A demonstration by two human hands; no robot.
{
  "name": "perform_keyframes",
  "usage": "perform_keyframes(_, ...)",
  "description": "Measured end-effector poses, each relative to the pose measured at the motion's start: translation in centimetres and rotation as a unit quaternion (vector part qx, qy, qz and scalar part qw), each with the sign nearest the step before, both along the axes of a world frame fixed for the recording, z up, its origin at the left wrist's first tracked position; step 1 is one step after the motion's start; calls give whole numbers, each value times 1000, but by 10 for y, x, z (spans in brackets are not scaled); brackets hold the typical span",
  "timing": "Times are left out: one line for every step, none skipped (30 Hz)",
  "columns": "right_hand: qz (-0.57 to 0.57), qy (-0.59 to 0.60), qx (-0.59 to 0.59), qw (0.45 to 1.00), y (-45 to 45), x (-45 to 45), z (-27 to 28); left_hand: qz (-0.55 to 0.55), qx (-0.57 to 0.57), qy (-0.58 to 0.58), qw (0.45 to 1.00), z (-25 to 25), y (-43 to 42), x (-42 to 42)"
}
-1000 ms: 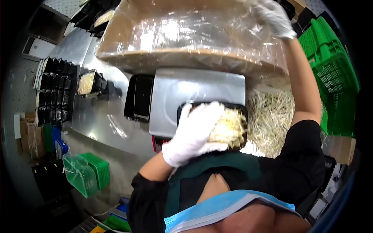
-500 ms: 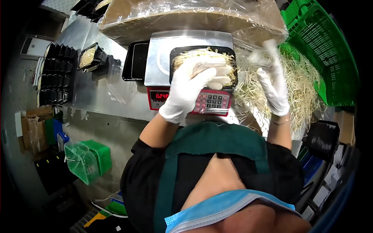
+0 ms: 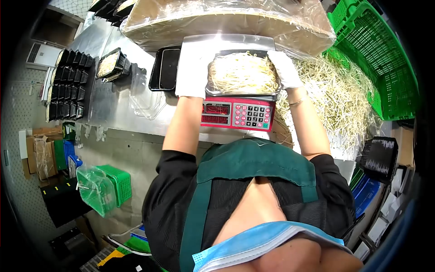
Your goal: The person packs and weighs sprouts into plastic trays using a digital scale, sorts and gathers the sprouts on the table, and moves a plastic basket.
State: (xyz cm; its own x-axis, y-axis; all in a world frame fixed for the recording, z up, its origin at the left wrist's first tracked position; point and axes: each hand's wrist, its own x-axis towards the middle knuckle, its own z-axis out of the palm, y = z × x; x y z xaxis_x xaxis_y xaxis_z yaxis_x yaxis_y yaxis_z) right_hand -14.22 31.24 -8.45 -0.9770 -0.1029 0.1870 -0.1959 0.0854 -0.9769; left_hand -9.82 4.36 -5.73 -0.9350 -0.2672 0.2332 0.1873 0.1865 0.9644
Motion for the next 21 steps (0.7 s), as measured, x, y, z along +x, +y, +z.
perform_keyframes(94,-35,-135,986,5,0,-5,-3,2,-1,1000,-1,0,1)
perform_keyframes(93,-38,-131,986,7,2,-4,-36,74,7,997,1,2,3)
perform_keyframes(93,-28,-74,992,9,3,-1,-68,145,17,987,2,5,5)
perform_keyframes(95,-14,-16,995,12,1,4,-67,150,19,986,5,9,6)
perform_keyframes(83,143,352,921,18,-8,13,-55,169,24,984,8,13,7)
perform_keyframes(88,145,355,920,11,-4,28,-42,188,27,981,10,15,9)
perform_keyframes(-9,206,433,877,2,4,40,-37,191,27,981,13,15,11)
perform_keyframes(-106,263,501,818,-10,17,58,-28,137,22,990,16,15,13)
perform_keyframes(-93,232,520,816,-22,33,84,-20,82,17,996,18,15,14)
perform_keyframes(-91,234,520,816,-25,41,82,-17,82,17,996,18,17,15)
perform_keyframes(-66,260,548,792,-27,45,79,-3,69,21,997,18,19,15)
perform_keyframes(-40,282,574,767,-29,48,76,10,56,22,998,17,20,17)
perform_keyframes(-29,284,578,765,-27,46,73,15,60,16,998,16,19,20)
perform_keyframes(-23,284,578,765,-27,47,71,-42,106,-15,993,22,14,23)
perform_keyframes(-30,284,567,772,-26,48,70,-103,151,-42,982,37,12,24)
perform_keyframes(-39,290,557,777,-25,43,69,-82,120,-69,987,50,10,37)
perform_keyframes(-71,357,535,763,-24,41,62,-107,64,-129,984,64,4,53)
perform_keyframes(-71,358,535,762,-25,39,65,-132,8,-193,972,71,0,68)
perform_keyframes(-69,338,528,776,-27,40,66,-137,90,-239,957,64,6,83)
perform_keyframes(-64,316,520,791,-29,42,65,-139,172,-285,933,54,13,98)
perform_keyframes(-64,316,521,791,-31,42,65,-104,245,-210,941,46,23,106)
